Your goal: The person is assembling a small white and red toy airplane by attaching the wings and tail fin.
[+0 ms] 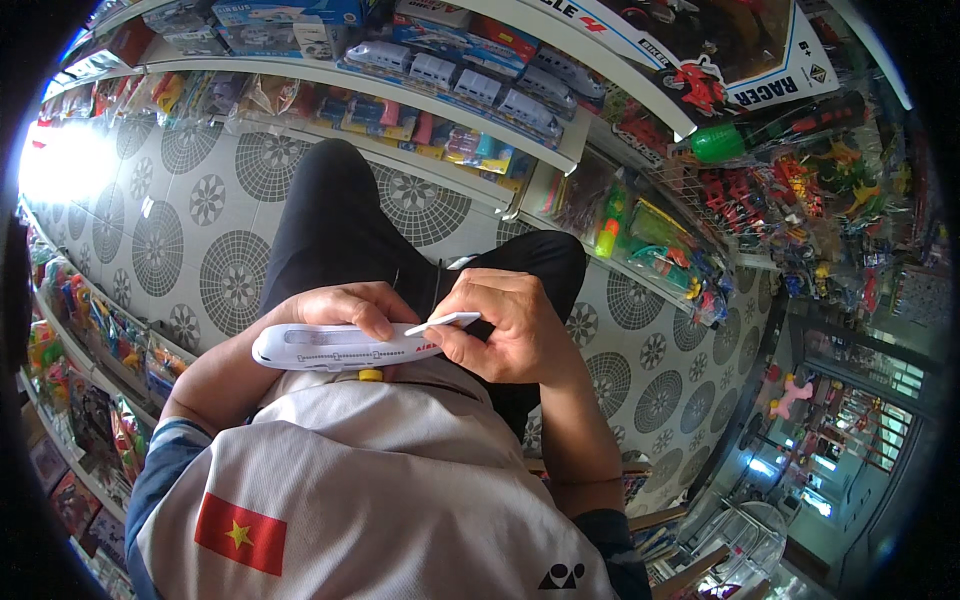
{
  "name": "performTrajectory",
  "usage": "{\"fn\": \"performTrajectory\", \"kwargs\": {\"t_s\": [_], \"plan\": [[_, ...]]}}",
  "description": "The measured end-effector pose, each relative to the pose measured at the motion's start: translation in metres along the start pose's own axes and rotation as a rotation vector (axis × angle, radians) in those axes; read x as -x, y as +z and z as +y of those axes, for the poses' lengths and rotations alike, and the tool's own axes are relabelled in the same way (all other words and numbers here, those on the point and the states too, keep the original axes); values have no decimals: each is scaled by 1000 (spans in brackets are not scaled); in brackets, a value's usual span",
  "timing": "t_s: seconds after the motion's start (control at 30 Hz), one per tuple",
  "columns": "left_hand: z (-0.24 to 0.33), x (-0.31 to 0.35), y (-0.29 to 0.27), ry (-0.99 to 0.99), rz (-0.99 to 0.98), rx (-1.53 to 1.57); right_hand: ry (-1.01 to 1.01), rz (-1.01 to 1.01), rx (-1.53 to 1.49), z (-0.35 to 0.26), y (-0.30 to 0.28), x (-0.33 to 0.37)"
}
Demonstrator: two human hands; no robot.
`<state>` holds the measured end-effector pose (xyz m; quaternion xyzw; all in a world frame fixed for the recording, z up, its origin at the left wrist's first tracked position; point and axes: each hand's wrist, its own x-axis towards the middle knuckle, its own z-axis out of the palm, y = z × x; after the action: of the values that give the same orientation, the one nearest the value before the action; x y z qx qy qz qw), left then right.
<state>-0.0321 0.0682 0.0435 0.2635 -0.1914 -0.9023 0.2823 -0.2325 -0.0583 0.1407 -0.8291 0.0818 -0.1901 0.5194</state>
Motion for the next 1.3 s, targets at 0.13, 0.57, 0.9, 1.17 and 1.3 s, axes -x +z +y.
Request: {"fn": "performTrajectory", "kwargs": {"t_s": [0.13,0.57,0.9,1.17,1.3], "plan": [[9,2,10,35,-96,-26,-4,-28,19,-2,-4,1],[38,29,55,191,115,-723,-191,-44,358,-39,-3,33],[51,22,61,156,89,-1013,-186,-37,440,-47,3,38],[40,23,64,343,198,-1051,-194,25,428,-46,9,42],[42,25,67,340,219,-1089,-210,20,457,-47,4,44]]}}
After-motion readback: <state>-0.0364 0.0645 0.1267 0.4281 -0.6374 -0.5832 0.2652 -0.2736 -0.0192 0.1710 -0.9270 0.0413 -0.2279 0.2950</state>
